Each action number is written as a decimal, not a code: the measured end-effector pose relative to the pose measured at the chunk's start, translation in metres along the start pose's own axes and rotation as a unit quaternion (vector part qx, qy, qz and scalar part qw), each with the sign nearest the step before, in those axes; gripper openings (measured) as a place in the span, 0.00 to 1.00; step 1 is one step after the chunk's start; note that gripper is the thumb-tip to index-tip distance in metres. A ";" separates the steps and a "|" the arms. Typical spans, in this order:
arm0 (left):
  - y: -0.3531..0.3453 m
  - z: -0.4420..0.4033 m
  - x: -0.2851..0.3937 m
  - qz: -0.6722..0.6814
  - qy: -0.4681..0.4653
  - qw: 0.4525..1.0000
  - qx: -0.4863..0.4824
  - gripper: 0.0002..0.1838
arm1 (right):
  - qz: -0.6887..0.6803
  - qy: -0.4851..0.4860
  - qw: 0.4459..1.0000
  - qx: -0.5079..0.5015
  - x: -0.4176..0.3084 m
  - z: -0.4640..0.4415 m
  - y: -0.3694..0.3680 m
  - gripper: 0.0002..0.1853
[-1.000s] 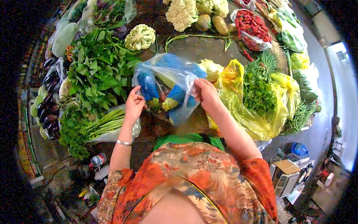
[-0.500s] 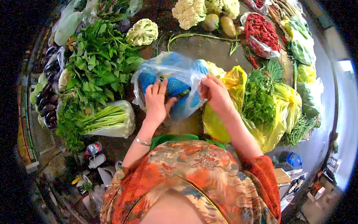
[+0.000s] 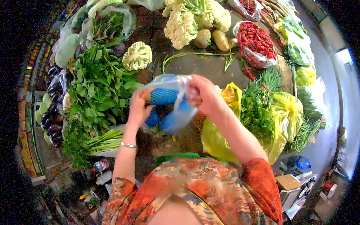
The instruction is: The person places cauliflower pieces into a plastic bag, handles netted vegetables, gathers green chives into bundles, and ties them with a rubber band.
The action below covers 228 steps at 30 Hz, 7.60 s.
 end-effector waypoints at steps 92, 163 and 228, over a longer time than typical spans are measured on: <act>-0.085 -0.121 0.114 -0.104 -0.164 0.980 0.045 0.29 | 0.763 0.296 0.575 0.005 -0.112 -0.103 0.058 0.33; -0.079 -0.195 0.066 -0.175 -0.014 0.984 -0.013 0.68 | 0.370 0.241 0.820 0.364 -0.123 -0.111 0.266 0.19; -0.150 0.059 0.082 -0.053 -0.124 0.989 -0.059 0.30 | 0.737 0.108 0.647 0.163 -0.027 0.187 0.127 0.43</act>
Point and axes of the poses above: each hand's wrist, its own z-axis away from the middle knuckle, its own y-axis out of the back of the hand, x = y × z, the point moved 10 cm from there along -z, towards the middle knuckle, and after that the axes turned 1 degree about -z, right-handed, at the moved point
